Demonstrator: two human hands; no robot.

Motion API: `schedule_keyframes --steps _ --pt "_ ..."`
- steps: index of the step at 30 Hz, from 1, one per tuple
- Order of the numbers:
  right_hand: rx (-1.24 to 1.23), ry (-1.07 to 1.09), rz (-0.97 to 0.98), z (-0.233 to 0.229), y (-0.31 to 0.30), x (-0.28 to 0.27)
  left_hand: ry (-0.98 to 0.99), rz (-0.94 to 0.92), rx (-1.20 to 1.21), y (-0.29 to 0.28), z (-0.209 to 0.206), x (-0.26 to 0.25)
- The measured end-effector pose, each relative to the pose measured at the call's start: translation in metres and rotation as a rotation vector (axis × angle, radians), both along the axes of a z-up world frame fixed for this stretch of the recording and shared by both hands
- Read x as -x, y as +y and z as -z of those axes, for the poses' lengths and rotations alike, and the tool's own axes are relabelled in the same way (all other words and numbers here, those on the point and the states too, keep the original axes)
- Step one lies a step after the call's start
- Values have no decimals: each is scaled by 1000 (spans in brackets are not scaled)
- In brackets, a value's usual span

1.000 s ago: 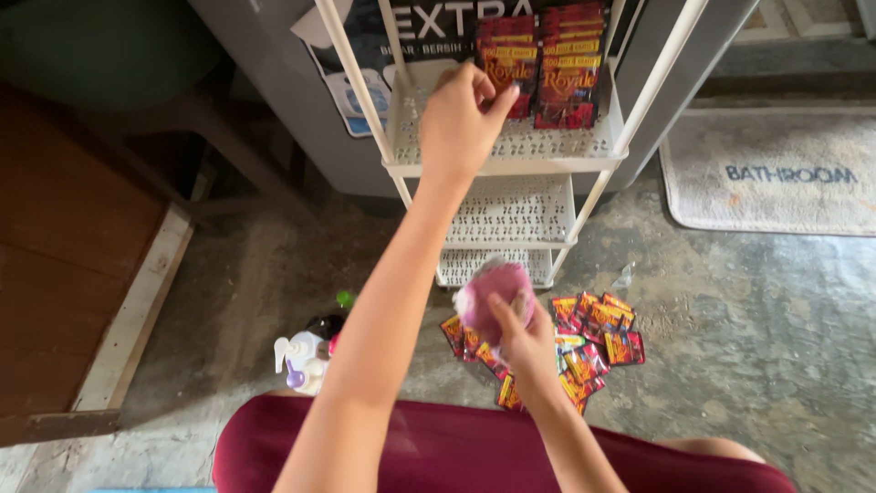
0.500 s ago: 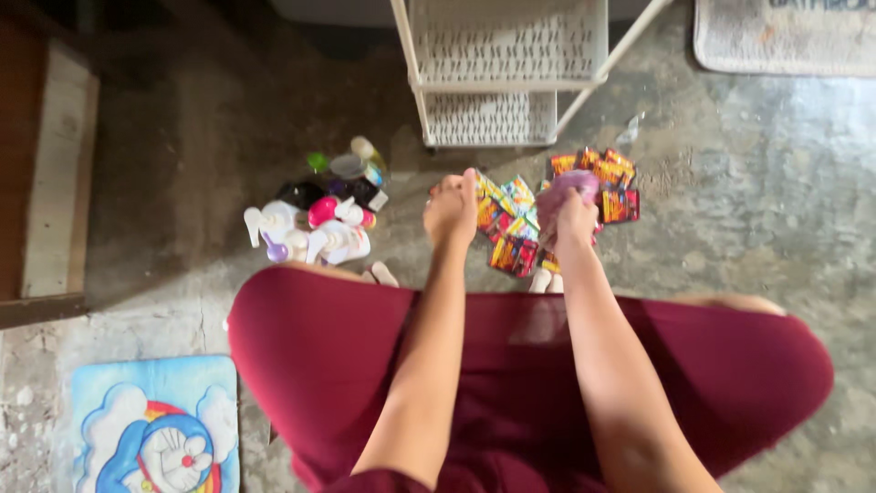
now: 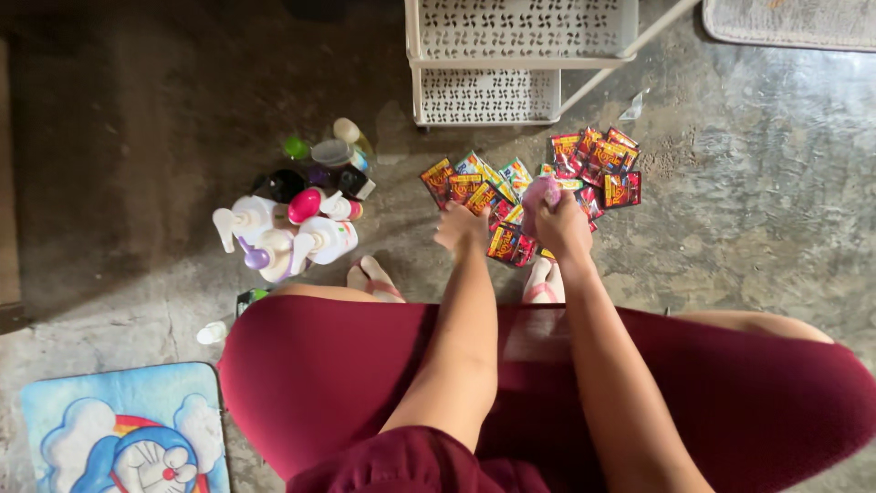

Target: The person sits on the floor and wipes small snack packets with a purple cloth. They pick up packets from a pile, wipe them, and place them on a white plastic shelf.

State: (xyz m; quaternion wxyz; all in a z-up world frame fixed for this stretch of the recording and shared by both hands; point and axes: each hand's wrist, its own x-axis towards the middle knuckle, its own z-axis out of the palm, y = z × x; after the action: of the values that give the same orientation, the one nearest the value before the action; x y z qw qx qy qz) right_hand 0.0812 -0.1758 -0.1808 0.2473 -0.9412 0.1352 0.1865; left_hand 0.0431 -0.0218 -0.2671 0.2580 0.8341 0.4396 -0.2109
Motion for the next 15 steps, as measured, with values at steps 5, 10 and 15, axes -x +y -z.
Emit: schedule_keyframes --steps 5,10,15 --pt "-14 -4 -58 7 -6 -1 36 -257 99 -12 8 -17" --pt "-39 -49 -48 5 -2 -5 -109 -334 177 -13 47 -10" --pt "-152 -306 61 -46 22 -10 -625 -395 776 5 82 -37"
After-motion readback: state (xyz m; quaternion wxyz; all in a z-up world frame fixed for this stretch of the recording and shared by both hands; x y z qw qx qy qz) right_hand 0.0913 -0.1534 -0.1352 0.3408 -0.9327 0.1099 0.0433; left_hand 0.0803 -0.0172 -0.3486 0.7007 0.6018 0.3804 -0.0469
